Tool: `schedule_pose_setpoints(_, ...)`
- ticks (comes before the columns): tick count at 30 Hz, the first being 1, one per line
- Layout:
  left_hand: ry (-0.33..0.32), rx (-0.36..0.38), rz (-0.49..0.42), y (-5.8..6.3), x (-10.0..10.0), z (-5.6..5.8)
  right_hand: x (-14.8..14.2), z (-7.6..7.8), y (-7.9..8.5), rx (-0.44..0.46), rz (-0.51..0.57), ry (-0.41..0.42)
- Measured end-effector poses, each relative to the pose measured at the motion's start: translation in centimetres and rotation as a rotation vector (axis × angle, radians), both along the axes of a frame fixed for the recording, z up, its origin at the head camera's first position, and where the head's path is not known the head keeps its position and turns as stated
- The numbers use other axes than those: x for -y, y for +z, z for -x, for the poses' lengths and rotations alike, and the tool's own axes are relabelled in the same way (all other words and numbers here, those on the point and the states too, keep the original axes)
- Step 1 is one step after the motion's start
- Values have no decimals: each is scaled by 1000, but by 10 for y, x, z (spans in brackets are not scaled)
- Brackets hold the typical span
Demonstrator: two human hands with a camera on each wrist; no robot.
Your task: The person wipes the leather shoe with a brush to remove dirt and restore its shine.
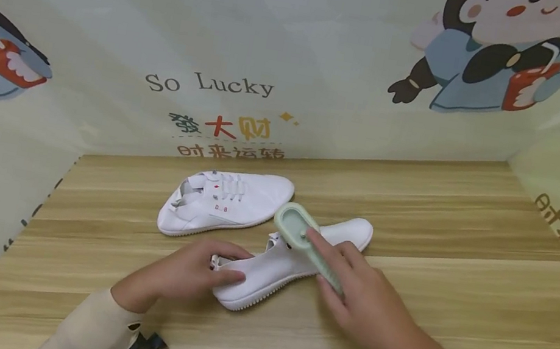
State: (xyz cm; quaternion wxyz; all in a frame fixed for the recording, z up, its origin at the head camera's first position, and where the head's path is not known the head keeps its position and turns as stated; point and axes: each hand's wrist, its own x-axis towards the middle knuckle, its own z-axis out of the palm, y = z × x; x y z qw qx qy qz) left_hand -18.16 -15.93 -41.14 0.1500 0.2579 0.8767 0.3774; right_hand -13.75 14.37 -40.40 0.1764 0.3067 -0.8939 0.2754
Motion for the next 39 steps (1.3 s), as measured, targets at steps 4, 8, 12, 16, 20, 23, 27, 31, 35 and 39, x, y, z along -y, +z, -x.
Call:
schedule_pose_setpoints(4,-24,90,-35,-2,3,4,3,-3,-2,-46,-7,76)
schedule_pose_setpoints(8,-24,147,-58,-4,7,9,5,-5,-5,-50,-37,121)
schedule_pose_setpoints(12,-17,169,-68,-5,10,11,5,-5,-7,-24,-66,149)
schedule_pose_setpoints(16,-18,176,-82,-5,9,11,4,-4,-7,-19,-95,194)
schedule_pose_setpoints(20,2,144,-64,-5,9,11,4,-5,-7,-9,-109,226)
schedule_pose_setpoints(23,29,102,-42,-2,8,9,4,-5,-8,6,-112,238)
schedule_pose_setpoints(27,60,8,6,6,4,2,3,-4,-11,7,-120,229)
schedule_pose_setpoints(31,87,-153,145,13,-6,-11,2,-4,-14,3,-126,201)
schedule_pose_setpoints(35,128,-347,344,14,-16,-25,3,-5,-14,14,-137,176)
schedule_pose_setpoints(39,160,-518,478,10,-22,-32,4,-6,-13,30,-147,154)
